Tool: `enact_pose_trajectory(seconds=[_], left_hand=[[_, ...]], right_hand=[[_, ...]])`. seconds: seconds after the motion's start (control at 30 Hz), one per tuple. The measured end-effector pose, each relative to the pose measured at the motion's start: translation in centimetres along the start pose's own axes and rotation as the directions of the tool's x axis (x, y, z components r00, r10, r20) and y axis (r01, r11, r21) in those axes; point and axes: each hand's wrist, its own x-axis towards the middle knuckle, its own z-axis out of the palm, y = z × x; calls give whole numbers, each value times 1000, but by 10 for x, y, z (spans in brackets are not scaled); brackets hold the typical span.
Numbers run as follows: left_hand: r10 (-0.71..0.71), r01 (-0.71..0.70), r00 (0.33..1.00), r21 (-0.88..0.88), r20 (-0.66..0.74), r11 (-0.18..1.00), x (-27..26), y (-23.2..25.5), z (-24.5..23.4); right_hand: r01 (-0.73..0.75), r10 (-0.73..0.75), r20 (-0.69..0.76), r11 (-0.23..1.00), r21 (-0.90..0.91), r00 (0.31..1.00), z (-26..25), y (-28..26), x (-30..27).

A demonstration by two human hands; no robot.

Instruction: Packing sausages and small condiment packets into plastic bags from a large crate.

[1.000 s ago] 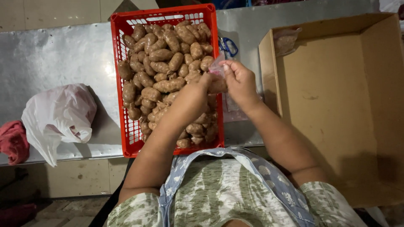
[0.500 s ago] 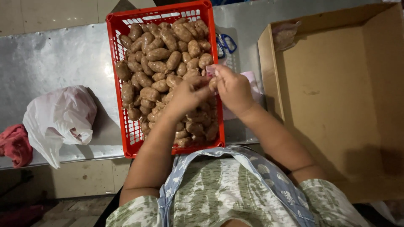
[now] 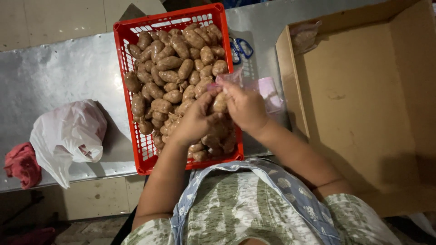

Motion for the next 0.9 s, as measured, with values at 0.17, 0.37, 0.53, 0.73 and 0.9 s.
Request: enact_pose_trajectory(seconds=[0.17,0.37,0.53,0.73,0.9], left_hand=[[277,-106,940,603,-197,791,0,-11,3],[481,-224,839,644,-255,732,15,-9,1],[171,-127,921,145,-351,981,1,11,5],[-204,-55,920,-626,-335,778,-1,46,6],[-124,-208,905,-678,-407,706,9,13,17]], right_hand=[[415,-479,-218,865,-283,850,18,-12,2],[476,-490,-282,871,-119,825,24,-32,2],[423,-393,-180,886,190,902,26,-17,-9],[115,2,-142,582,805,990,-24,2,21],[-418,175,408,24,908,896,-14,32,10]])
